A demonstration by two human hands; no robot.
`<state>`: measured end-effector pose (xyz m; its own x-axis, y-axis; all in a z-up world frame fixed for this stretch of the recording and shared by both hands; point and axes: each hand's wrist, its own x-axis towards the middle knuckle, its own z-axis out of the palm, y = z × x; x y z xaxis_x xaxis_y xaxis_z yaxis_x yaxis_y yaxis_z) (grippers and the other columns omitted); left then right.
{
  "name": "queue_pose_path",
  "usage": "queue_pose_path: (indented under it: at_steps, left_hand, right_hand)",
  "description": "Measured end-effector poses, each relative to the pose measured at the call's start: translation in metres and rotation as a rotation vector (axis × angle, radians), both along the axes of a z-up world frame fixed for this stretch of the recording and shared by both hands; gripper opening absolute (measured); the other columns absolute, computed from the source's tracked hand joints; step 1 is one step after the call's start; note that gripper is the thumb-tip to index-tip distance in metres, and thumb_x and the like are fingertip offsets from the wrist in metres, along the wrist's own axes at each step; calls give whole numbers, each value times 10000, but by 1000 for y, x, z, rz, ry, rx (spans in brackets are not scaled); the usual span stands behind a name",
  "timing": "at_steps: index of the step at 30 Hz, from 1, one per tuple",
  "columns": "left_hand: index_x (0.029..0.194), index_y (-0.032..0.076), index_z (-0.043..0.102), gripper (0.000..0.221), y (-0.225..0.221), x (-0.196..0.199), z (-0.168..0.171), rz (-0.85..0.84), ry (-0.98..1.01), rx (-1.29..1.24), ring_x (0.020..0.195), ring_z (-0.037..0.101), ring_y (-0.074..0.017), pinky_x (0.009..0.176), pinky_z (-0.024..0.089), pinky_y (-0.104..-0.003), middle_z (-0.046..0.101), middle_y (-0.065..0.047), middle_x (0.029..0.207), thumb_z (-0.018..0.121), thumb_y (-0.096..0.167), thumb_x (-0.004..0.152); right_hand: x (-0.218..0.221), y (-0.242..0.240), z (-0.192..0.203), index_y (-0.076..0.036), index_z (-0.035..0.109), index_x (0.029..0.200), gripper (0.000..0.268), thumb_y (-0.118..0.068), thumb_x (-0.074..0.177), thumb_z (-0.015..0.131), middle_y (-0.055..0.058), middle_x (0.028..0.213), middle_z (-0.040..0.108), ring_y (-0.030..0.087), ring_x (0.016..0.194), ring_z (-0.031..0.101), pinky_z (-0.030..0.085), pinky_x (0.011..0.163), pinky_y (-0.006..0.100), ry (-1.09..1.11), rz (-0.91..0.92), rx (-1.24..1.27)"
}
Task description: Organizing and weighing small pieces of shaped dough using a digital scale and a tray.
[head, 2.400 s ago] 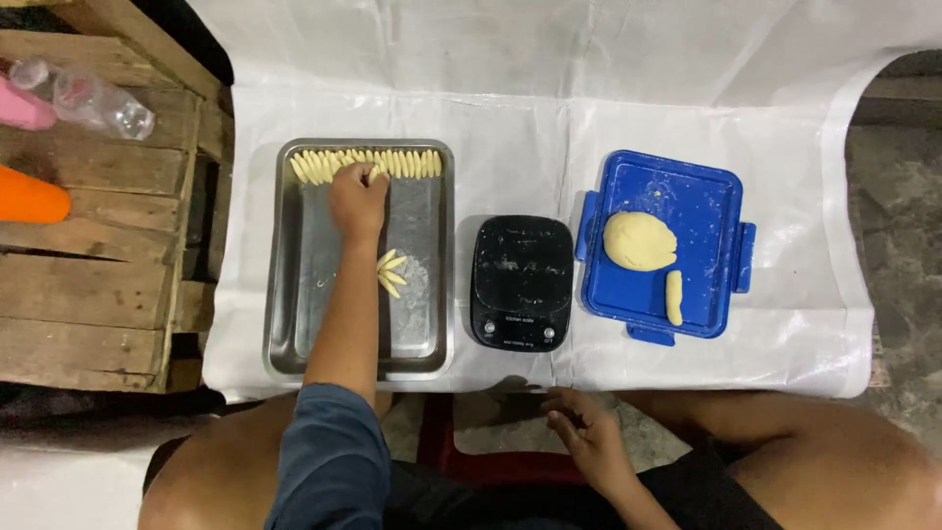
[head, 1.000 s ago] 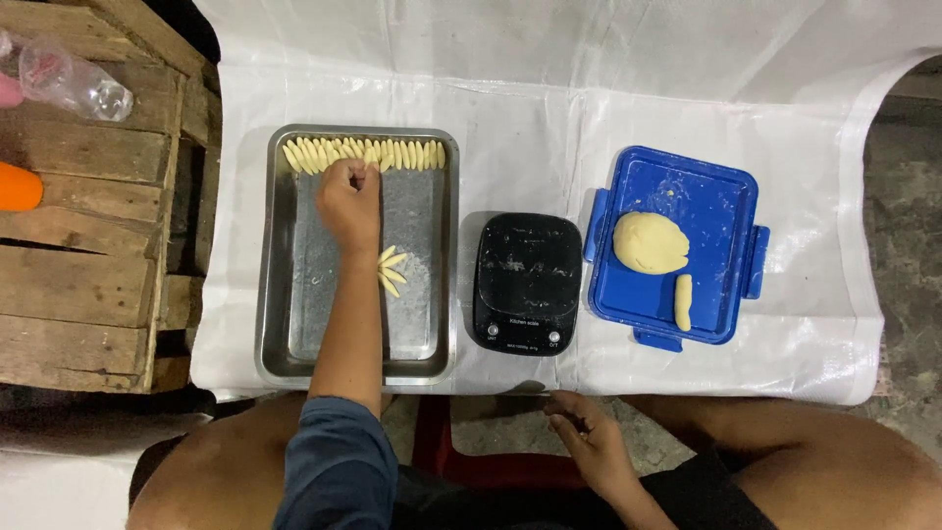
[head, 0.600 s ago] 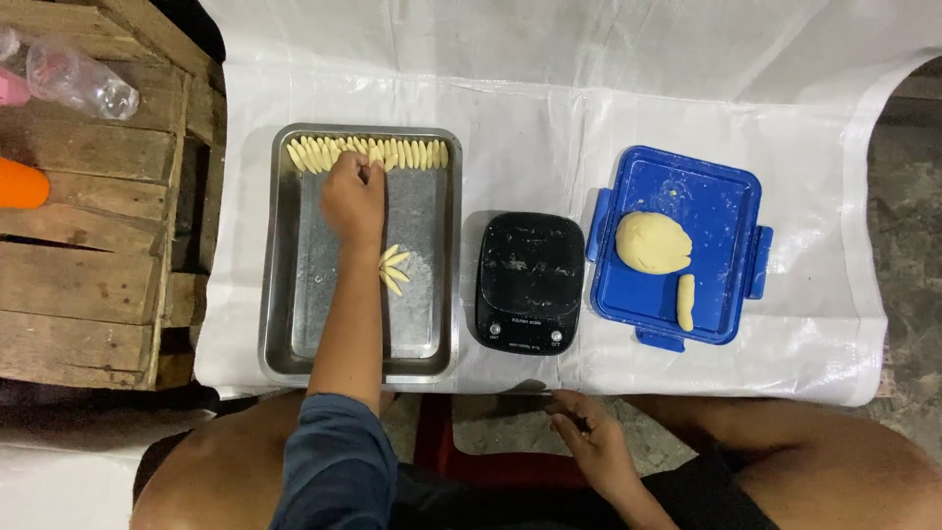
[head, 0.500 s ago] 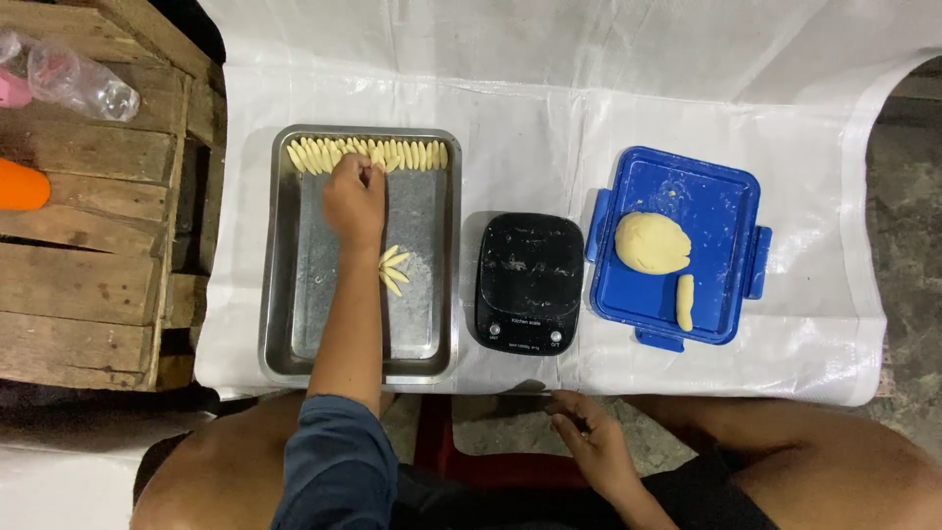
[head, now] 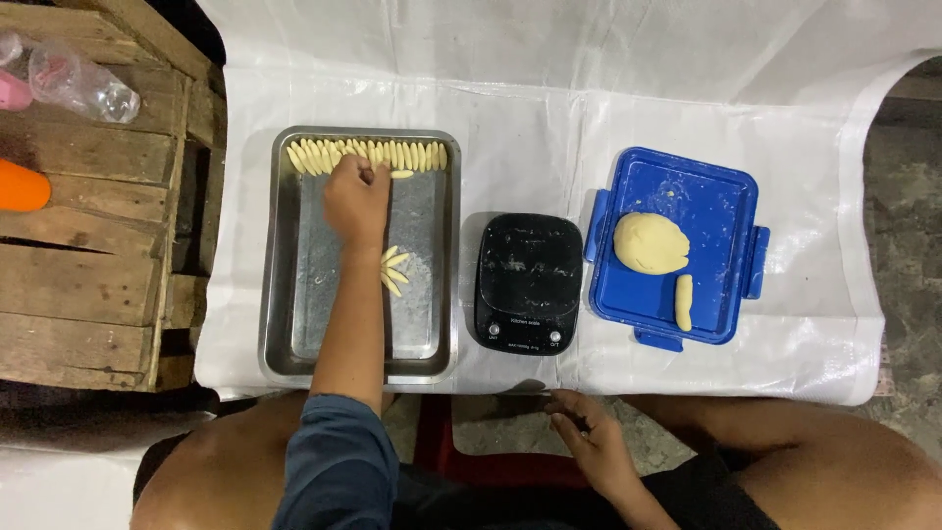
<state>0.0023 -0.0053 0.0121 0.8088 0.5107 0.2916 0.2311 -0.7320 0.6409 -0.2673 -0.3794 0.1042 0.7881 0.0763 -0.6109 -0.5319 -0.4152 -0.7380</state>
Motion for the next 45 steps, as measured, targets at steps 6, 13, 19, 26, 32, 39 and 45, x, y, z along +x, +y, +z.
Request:
queue_pose_path:
  at_steps: [6,13,19,26,32,39,45]
  left_hand:
    - [692,196,490,450,4,8,-21,28,59,58,568,540,-129,421,376,-340,576,56,628,918,192,832]
    - [667,209,510,422,-2,15,-14,38,100,37,551,540,-80,380,323,-282,593,76,603,859,189,904]
    - [713,171,485,416,-2,7,-12,-27,-30,197,568,497,-125,427,347,-314,545,36,656,860,136,890]
    - [731,66,648,186,-6,-4,2,-473,5,580,600,524,-198,461,392,-323,576,-70,721,696,-113,703]
    - [700,71,599,254,-11,-3,4,-485,36,619,604,483,-178,449,380,-303,537,-69,739,736,-142,678]
    - [855,62,646,182,-13,2,10,-496,155,580,661,563,-219,528,440,-353,614,-94,819,808,-1,798]
    - [858,67,737,96,-14,1,9,-394,280,409,653,592,-171,499,507,-294,654,-69,814,822,96,892]
  right_hand:
    - [3,1,2,-99,701,1311,392,-170,926,674,83,1204,813,180,1075,785,649,920,297,32,28,-67]
    - [-1,-2,-5,-89,710,1294,388,-158,913,686,75,1202,813,181,1015,797,650,882,293,-20,7,-40]
    - [1,1,1,-88,718,1271,355,-173,931,662,94,1139,822,178,1055,783,681,886,311,29,-29,15]
    - [-6,-5,-12,-91,729,1257,356,-164,911,684,70,1102,837,177,1024,795,656,878,301,-72,21,-26]
    - [0,0,2,-86,735,1245,336,-154,922,672,76,1127,820,177,1023,795,680,862,300,-56,19,-6]
    - [0,-1,3,-81,775,1146,269,-194,926,669,69,1166,801,190,1043,780,693,846,312,-52,14,12]
    - [-2,-1,2,-54,729,1230,316,-129,933,653,97,1163,792,192,1012,793,696,849,306,-82,6,60]
